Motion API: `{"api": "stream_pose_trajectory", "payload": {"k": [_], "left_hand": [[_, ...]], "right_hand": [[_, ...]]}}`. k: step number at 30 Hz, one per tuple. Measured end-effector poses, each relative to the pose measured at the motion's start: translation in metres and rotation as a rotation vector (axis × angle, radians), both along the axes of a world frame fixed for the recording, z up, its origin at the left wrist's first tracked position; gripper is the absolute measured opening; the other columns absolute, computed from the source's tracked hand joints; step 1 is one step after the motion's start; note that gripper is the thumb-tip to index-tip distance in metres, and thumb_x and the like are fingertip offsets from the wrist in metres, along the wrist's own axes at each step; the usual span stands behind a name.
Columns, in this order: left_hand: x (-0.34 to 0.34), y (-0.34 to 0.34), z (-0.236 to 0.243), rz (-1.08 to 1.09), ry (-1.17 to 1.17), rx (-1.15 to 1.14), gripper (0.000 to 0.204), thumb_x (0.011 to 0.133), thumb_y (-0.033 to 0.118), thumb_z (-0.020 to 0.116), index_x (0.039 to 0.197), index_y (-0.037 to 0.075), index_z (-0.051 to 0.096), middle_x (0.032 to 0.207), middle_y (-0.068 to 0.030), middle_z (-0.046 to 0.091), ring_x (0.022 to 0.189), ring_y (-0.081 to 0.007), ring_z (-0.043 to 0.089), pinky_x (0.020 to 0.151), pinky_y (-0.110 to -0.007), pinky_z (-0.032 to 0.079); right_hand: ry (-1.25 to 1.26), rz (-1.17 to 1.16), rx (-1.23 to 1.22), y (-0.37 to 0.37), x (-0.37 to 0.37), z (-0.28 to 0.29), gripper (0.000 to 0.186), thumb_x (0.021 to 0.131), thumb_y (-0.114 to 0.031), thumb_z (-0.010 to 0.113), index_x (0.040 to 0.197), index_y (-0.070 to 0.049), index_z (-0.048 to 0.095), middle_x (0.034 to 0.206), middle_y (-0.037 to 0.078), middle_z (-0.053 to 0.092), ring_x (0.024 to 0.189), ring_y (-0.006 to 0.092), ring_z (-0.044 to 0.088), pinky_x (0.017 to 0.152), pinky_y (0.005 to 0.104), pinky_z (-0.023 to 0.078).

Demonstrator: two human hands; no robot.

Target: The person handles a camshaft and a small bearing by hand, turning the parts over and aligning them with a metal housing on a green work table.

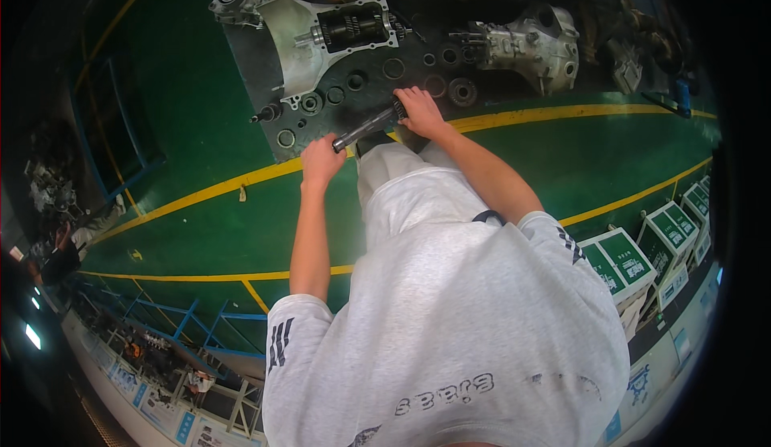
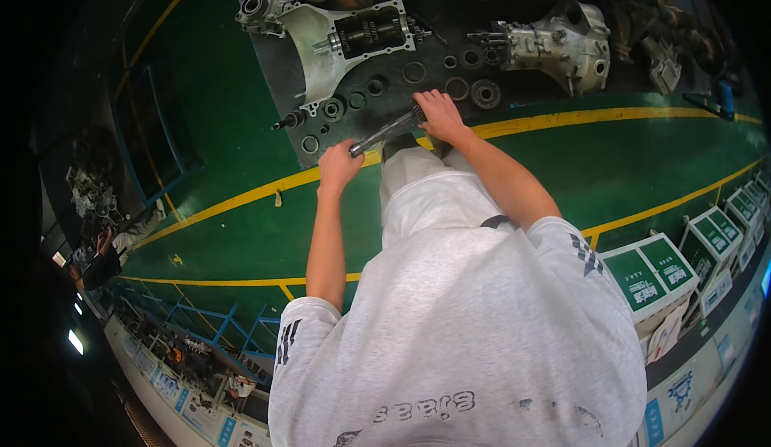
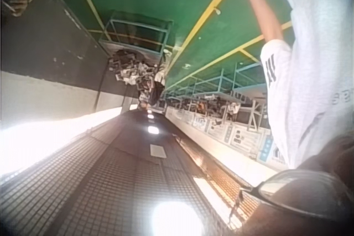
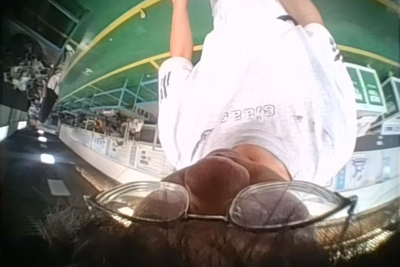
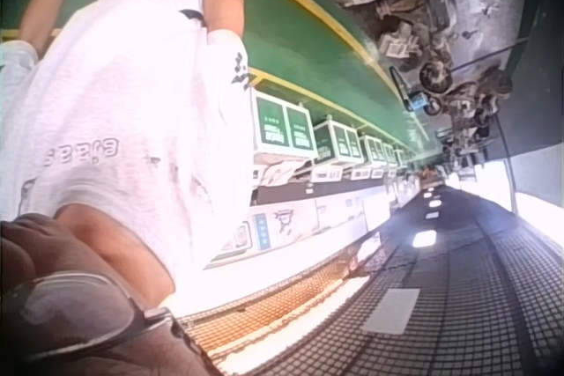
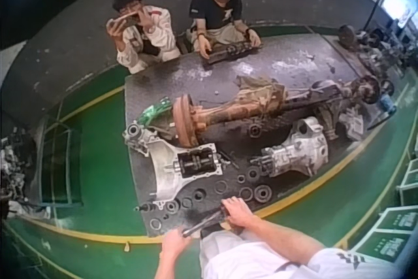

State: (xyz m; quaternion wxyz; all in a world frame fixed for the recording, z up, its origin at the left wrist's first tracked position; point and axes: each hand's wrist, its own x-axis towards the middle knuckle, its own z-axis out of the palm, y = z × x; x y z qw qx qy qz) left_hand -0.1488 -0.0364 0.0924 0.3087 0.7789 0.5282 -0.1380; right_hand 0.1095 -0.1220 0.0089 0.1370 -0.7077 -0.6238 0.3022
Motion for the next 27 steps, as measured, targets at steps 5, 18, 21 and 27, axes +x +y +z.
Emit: {"api": "stream_pose_trajectory", "payload": {"k": [5,18,21,27], "left_hand": [[-0.015,0.0,0.011,0.051,0.002,0.02,0.024,0.071,0.022,0.066,0.09,0.009,0.071,0.08,-0.0223,0.069,0.081,-0.0424,0.066,0.075,-0.051,0.052],[-0.026,0.009,0.019,0.212,0.07,-0.02,0.034,0.069,0.029,0.067,0.096,0.01,0.074,0.082,-0.0222,0.07,0.083,-0.0425,0.067,0.077,-0.05,0.053],[-0.022,0.012,0.02,0.204,0.062,-0.026,0.034,0.069,0.029,0.067,0.096,0.01,0.074,0.082,-0.0223,0.07,0.083,-0.043,0.066,0.078,-0.05,0.053],[-0.013,0.017,0.021,0.193,0.039,-0.037,0.032,0.068,0.028,0.066,0.093,0.009,0.073,0.082,-0.0227,0.069,0.082,-0.0433,0.066,0.077,-0.049,0.052]], "right_hand": [[-0.037,-0.043,0.035,-0.004,0.006,-0.004,0.073,0.067,-0.012,0.084,0.13,-0.008,0.049,0.12,0.011,0.059,0.115,0.0305,0.052,0.095,0.0419,0.041],[-0.34,-0.032,-0.058,0.009,-0.008,-0.005,0.066,0.071,-0.029,0.082,0.126,-0.008,0.052,0.109,0.011,0.057,0.108,0.0288,0.054,0.085,0.0412,0.043],[-0.409,-0.041,-0.13,0.012,-0.012,-0.012,0.065,0.071,-0.031,0.083,0.125,-0.01,0.053,0.109,0.01,0.057,0.106,0.0287,0.055,0.084,0.041,0.045],[-0.171,-0.134,-0.127,0.025,-0.001,0.005,0.062,0.077,-0.026,0.079,0.13,-0.009,0.051,0.112,0.013,0.06,0.102,0.029,0.061,0.081,0.0425,0.05]]}}
